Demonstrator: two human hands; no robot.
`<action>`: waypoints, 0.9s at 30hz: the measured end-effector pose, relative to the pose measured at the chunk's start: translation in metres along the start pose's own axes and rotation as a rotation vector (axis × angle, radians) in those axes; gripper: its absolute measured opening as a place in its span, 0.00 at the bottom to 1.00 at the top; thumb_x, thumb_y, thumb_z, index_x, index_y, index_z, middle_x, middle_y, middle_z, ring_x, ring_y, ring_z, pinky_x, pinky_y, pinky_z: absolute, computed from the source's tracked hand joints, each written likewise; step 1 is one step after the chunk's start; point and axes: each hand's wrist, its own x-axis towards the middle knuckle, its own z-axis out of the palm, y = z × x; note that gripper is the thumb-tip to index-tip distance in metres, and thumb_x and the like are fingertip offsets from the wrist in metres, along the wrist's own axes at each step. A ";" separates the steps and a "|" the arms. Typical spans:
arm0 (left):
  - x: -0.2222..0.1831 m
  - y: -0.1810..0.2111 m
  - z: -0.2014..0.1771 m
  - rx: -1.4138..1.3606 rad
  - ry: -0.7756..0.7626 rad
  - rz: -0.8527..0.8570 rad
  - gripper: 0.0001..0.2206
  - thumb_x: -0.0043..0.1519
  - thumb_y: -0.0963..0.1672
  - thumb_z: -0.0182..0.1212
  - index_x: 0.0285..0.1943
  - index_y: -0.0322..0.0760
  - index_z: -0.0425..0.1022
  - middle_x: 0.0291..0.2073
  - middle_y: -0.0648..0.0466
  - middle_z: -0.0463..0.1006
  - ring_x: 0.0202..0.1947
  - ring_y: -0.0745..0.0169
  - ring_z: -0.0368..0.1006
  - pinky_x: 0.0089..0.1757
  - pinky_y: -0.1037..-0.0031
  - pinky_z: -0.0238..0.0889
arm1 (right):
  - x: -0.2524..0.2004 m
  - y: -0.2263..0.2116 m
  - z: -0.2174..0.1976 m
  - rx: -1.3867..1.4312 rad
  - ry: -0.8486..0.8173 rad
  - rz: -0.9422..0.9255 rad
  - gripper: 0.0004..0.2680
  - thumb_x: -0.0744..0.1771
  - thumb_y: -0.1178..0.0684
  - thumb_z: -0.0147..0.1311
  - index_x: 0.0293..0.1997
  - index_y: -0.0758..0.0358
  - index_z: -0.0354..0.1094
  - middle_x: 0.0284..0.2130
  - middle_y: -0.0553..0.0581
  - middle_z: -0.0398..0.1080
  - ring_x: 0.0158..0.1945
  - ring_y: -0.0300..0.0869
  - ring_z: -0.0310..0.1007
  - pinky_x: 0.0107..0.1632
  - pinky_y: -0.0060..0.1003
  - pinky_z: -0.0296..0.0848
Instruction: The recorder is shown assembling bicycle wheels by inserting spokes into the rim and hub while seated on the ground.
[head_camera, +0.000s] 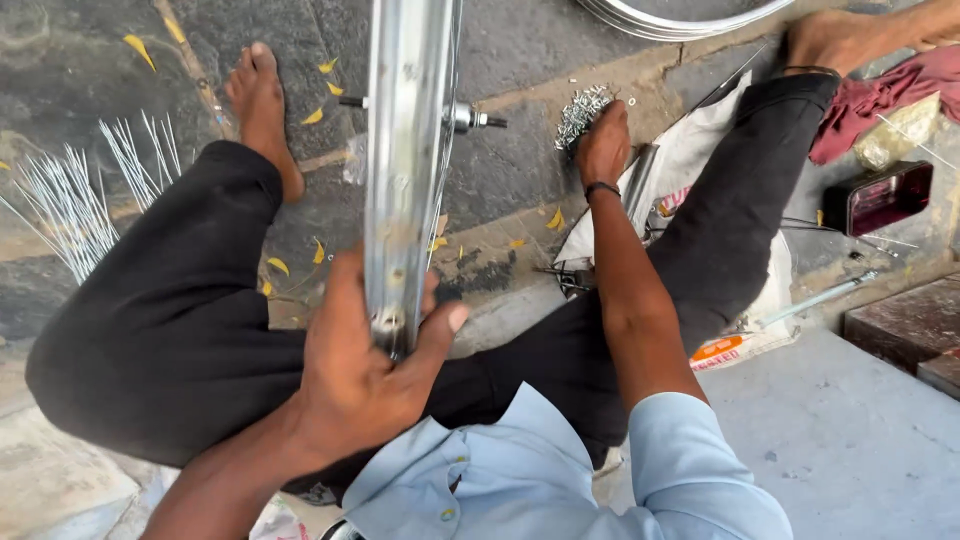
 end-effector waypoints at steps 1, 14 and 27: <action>0.001 0.001 -0.001 -0.011 -0.018 0.047 0.22 0.59 0.39 0.72 0.56 0.27 0.63 0.35 0.53 0.77 0.32 0.70 0.75 0.35 0.76 0.70 | -0.002 0.002 -0.003 -0.020 0.003 0.001 0.04 0.67 0.62 0.52 0.42 0.70 0.63 0.37 0.71 0.70 0.42 0.66 0.69 0.45 0.59 0.65; -0.001 -0.022 0.026 -0.112 0.123 0.470 0.24 0.61 0.37 0.68 0.61 0.25 0.59 0.49 0.33 0.69 0.52 0.30 0.71 0.51 0.52 0.65 | -0.034 -0.297 -0.358 0.911 -0.409 -0.347 0.04 0.74 0.59 0.51 0.55 0.65 0.67 0.44 0.50 0.70 0.47 0.36 0.71 0.53 0.34 0.78; -0.008 -0.043 0.031 -0.196 0.079 0.595 0.29 0.61 0.36 0.65 0.68 0.25 0.53 0.56 0.34 0.65 0.60 0.33 0.66 0.57 0.53 0.62 | -0.077 -0.386 -0.391 0.422 -0.618 -0.790 0.10 0.72 0.67 0.60 0.58 0.67 0.64 0.43 0.54 0.75 0.48 0.36 0.76 0.50 0.31 0.75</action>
